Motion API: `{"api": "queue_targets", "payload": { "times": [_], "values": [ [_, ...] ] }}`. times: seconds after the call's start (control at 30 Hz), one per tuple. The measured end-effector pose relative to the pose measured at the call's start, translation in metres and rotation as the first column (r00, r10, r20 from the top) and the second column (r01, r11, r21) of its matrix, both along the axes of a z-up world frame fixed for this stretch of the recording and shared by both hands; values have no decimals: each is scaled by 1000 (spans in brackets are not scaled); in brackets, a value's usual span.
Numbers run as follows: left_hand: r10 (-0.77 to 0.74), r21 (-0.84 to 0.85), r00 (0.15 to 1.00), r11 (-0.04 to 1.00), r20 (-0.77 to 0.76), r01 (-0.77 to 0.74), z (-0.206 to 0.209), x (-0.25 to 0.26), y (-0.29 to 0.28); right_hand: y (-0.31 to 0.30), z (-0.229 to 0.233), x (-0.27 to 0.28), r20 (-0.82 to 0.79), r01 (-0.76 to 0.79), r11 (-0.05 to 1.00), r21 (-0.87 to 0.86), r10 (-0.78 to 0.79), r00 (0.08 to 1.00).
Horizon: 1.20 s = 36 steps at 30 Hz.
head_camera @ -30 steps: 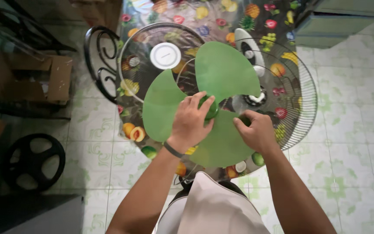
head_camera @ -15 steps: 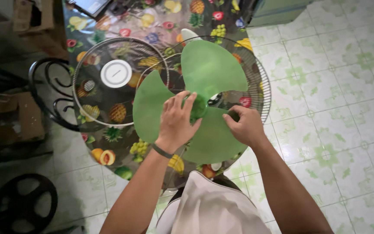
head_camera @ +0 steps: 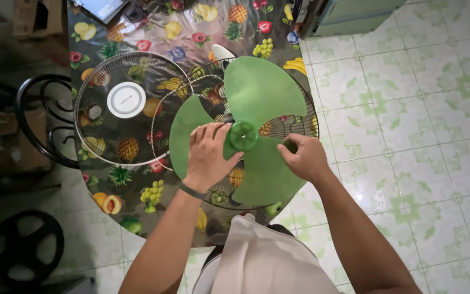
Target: The person reassembles an electric fan by hand. They place the green fan blades onto the motor hub, secure them with a black cap, and then attach the front wire cage over the blades.
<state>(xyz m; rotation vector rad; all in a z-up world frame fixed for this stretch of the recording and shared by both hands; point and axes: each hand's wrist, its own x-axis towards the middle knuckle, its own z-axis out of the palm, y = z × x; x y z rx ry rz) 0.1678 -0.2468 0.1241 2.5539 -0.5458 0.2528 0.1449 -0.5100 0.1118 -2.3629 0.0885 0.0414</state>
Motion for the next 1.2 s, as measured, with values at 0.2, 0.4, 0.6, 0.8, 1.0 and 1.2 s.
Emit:
{"api": "queue_targets", "payload": {
  "times": [0.2, 0.4, 0.6, 0.8, 1.0, 1.2],
  "values": [
    [44, 27, 999, 999, 14, -45, -5, -4, -14, -21, -11, 7, 50, -79, 997, -8, 79, 996],
    [79, 20, 997, 997, -18, -79, -10, -13, -18, -19, -25, -7, 16, -90, 985, 150, 89, 996],
    [127, 205, 992, 971, 5, -126, -5, -13, -21, -1, -37, -20, -54, 1, 968, 249, 13, 998],
    [168, 125, 986, 978, 7, -168, 2, -17, -33, 5, -41, -29, -56, 32, 955, 296, -16, 998],
    [168, 134, 985, 978, -37, -161, 4, -14, -36, 3, -44, -28, -36, 51, 959, 279, -42, 998],
    [107, 89, 994, 991, -33, -104, 2, -3, -22, -11, -47, -7, -65, 52, 970, 239, -38, 997]
  ]
}}
